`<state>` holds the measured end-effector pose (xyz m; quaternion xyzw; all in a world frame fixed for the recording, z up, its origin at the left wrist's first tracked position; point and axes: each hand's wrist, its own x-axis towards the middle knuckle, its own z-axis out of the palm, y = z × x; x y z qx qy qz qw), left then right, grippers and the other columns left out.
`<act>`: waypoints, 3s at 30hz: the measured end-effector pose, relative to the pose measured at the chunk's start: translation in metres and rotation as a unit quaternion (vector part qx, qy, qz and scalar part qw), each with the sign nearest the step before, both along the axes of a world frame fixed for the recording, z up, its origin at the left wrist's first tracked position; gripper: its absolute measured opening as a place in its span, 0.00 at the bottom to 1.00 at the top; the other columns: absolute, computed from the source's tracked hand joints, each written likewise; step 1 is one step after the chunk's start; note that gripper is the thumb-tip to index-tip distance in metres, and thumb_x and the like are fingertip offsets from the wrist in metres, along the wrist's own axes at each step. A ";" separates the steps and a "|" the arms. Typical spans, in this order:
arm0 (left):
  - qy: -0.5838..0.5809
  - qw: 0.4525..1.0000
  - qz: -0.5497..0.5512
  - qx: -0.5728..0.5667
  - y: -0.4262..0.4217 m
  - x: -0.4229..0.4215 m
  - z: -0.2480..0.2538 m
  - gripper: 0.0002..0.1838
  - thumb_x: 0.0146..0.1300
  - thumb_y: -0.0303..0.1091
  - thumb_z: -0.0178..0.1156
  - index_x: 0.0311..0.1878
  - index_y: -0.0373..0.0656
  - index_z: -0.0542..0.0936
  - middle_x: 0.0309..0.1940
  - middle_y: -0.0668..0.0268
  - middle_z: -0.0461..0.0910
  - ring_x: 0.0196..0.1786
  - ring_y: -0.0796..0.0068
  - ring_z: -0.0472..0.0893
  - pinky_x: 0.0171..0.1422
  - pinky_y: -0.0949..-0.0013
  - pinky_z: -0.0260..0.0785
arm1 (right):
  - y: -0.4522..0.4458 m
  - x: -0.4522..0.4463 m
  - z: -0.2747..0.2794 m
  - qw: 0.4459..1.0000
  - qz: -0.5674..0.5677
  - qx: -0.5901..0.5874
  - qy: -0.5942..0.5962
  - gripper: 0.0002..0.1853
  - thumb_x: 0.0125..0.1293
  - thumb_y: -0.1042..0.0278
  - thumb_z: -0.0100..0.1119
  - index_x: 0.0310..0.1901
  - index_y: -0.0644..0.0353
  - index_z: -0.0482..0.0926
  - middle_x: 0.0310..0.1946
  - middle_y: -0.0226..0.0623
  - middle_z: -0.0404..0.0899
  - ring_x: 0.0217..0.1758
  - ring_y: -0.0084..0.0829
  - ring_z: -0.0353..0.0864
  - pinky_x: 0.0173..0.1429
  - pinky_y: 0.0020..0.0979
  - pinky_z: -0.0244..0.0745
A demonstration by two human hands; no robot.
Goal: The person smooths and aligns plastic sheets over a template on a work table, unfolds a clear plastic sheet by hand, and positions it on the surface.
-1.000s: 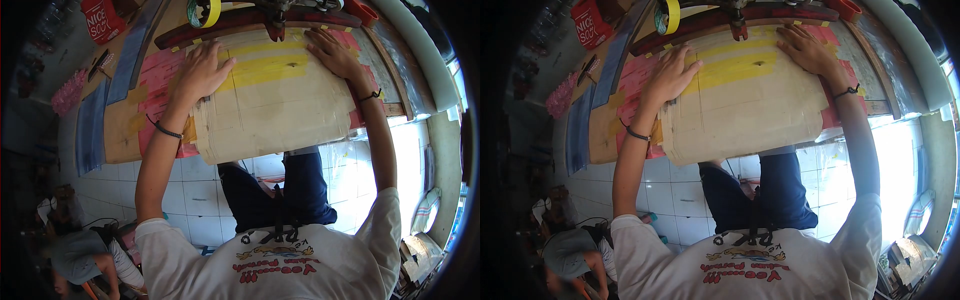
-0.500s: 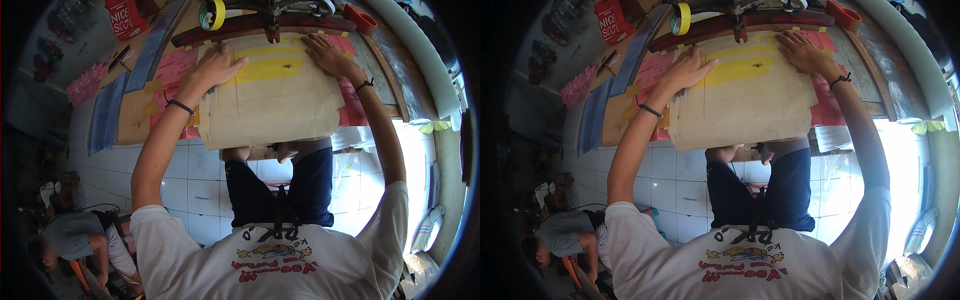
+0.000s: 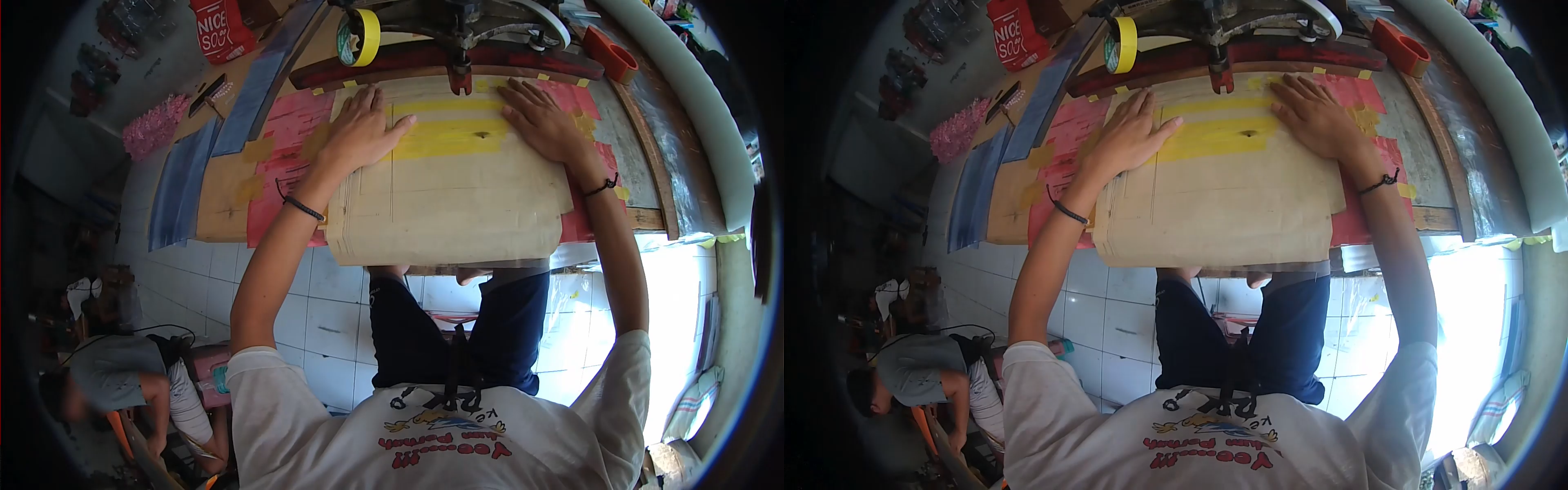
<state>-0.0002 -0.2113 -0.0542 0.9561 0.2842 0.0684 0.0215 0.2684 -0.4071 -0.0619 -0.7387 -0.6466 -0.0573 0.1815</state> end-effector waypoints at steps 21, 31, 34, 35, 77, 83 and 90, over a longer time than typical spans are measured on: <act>-0.050 0.998 0.015 -0.024 0.008 0.000 -0.013 0.52 0.66 0.70 0.43 0.75 0.30 0.52 0.77 0.48 0.50 0.80 0.55 0.48 0.82 0.56 0.40 | -0.003 0.001 0.005 0.999 0.025 0.018 -0.016 0.29 0.74 0.46 0.46 0.67 0.57 0.69 0.71 0.49 0.62 0.76 0.44 0.58 0.78 0.42 0.51; -0.069 0.997 0.012 0.014 0.002 0.003 -0.013 0.47 0.70 0.65 0.43 0.74 0.28 0.54 0.75 0.44 0.54 0.78 0.48 0.52 0.80 0.50 0.43 | -0.007 -0.001 0.009 0.999 0.031 0.014 0.007 0.28 0.73 0.49 0.48 0.66 0.61 0.69 0.71 0.53 0.61 0.76 0.49 0.57 0.79 0.44 0.50; -0.082 0.996 0.018 0.026 -0.002 0.001 -0.012 0.46 0.70 0.64 0.44 0.73 0.28 0.55 0.74 0.43 0.56 0.78 0.48 0.54 0.80 0.49 0.43 | -0.008 -0.004 0.015 0.999 0.030 0.002 0.026 0.28 0.73 0.50 0.48 0.66 0.61 0.69 0.72 0.53 0.61 0.77 0.49 0.55 0.79 0.44 0.49; -0.086 0.996 0.023 0.028 -0.003 0.001 -0.012 0.46 0.70 0.63 0.44 0.73 0.28 0.56 0.73 0.43 0.57 0.77 0.47 0.54 0.80 0.49 0.43 | -0.007 -0.005 0.018 0.999 0.027 0.001 0.028 0.28 0.73 0.50 0.48 0.66 0.61 0.69 0.72 0.53 0.61 0.77 0.49 0.55 0.79 0.44 0.49; -0.443 0.809 -0.087 -0.376 0.264 -0.012 0.054 0.11 0.70 0.28 0.53 0.50 0.41 0.82 0.37 0.66 0.83 0.36 0.79 0.81 0.46 0.72 0.75 | -0.013 -0.043 0.040 0.995 0.047 -0.088 0.026 0.37 0.66 0.40 0.54 0.67 0.62 0.68 0.72 0.53 0.61 0.77 0.52 0.53 0.80 0.52 0.43; -0.592 0.759 -0.255 0.093 0.113 -0.035 0.138 0.11 0.76 0.30 0.46 0.39 0.39 0.76 0.16 0.77 0.60 0.18 0.91 0.54 0.21 0.79 0.50 | -0.015 -0.041 0.040 0.990 0.091 -0.105 0.010 0.34 0.70 0.42 0.50 0.68 0.61 0.66 0.73 0.51 0.59 0.78 0.51 0.53 0.80 0.51 0.44; -0.231 0.825 -0.478 0.195 -0.006 -0.023 0.022 0.07 0.45 0.30 0.65 0.30 0.45 0.78 0.20 0.72 0.73 0.20 0.74 0.73 0.23 0.73 0.67 | -0.010 -0.031 0.039 0.986 0.111 -0.126 -0.007 0.32 0.70 0.44 0.47 0.62 0.65 0.71 0.71 0.51 0.63 0.77 0.52 0.55 0.79 0.52 0.45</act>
